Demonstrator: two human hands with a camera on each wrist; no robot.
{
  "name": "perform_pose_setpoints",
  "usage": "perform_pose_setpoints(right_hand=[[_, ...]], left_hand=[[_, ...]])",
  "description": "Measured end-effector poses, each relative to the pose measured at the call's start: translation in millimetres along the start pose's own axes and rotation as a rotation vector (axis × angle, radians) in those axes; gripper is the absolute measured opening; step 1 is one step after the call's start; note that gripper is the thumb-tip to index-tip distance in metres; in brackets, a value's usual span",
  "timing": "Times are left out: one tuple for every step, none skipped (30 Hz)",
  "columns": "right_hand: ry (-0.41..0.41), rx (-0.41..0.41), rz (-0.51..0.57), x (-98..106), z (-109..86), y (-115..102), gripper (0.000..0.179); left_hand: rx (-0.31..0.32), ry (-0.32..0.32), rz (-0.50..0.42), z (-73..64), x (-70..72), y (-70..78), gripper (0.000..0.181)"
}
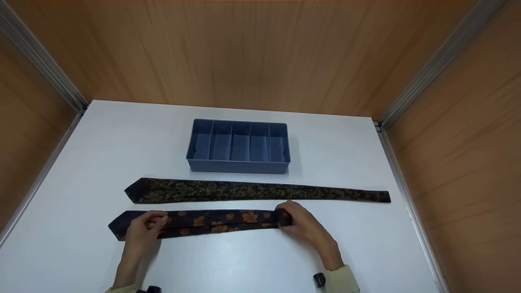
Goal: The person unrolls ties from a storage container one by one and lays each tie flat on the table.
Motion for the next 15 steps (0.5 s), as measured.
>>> perform_pose_setpoints(right_hand=[[0.000, -0.003, 0.000, 0.9, -0.4, 0.3, 0.045], [0.002, -0.002, 0.000, 1.8, -0.6, 0.5, 0.045], [0.005, 0.000, -0.003, 2.6, -0.8, 0.8, 0.045], [0.008, 0.003, -0.006, 3.3, -1.0, 1.1, 0.045], [0.011, 0.013, -0.011, 3.8, -1.2, 0.9, 0.045], [0.014, 0.024, -0.014, 4.4, -1.4, 0.5, 0.045], [0.016, 0.031, -0.014, 4.8, -1.6, 0.2, 0.046], [0.018, 0.037, -0.017, 5.0, -1.7, 0.3, 0.046], [0.020, 0.042, -0.017, 5.4, -2.0, 0.3, 0.046], [0.019, 0.047, -0.018, 5.6, -2.2, 0.4, 0.046], [0.019, 0.054, -0.019, 5.8, -2.5, 0.2, 0.046], [0.017, 0.051, -0.017, 6.0, -2.7, 0.6, 0.046], [0.013, 0.047, -0.014, 6.1, -2.9, 1.2, 0.046], [0.011, 0.044, -0.015, 6.4, -3.1, 1.7, 0.045], [0.007, 0.039, -0.015, 6.7, -3.3, 2.5, 0.044]], left_hand=[[0.001, 0.003, -0.002, 0.2, 0.2, 0.0, 0.010], [0.000, 0.006, -0.004, 0.5, 0.5, 0.1, 0.010], [-0.004, 0.010, -0.003, 0.7, 0.9, 0.4, 0.010], [-0.003, 0.011, -0.002, 1.0, 0.8, 0.2, 0.009], [-0.004, 0.012, 0.000, 1.1, 1.1, 0.1, 0.009], [-0.005, 0.013, 0.001, 1.2, 1.3, 0.0, 0.009], [-0.005, 0.013, 0.001, 1.3, 1.6, 0.0, 0.009], [-0.007, 0.013, 0.003, 1.3, 1.8, 0.0, 0.009], [-0.007, 0.014, 0.005, 1.4, 1.8, -0.2, 0.009], [-0.008, 0.013, 0.006, 1.3, 1.7, -0.2, 0.009], [-0.011, 0.013, 0.010, 1.1, 1.8, 0.0, 0.009], [-0.011, 0.014, 0.009, 1.2, 1.6, 0.0, 0.009], [-0.012, 0.014, 0.009, 1.1, 1.6, 0.1, 0.009], [-0.013, 0.014, 0.007, 1.0, 1.6, 0.3, 0.009], [-0.010, 0.013, 0.004, 1.0, 1.2, 0.2, 0.009]])
Point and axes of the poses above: each hand's wrist, its own z-axis towards the middle knuckle, its own x-axis out of the back of the hand, y = z × x, the point moved 10 cm from there along z, towards the middle knuckle, and after that the axes turned 5 degrees about y, right-handed, at the moved point
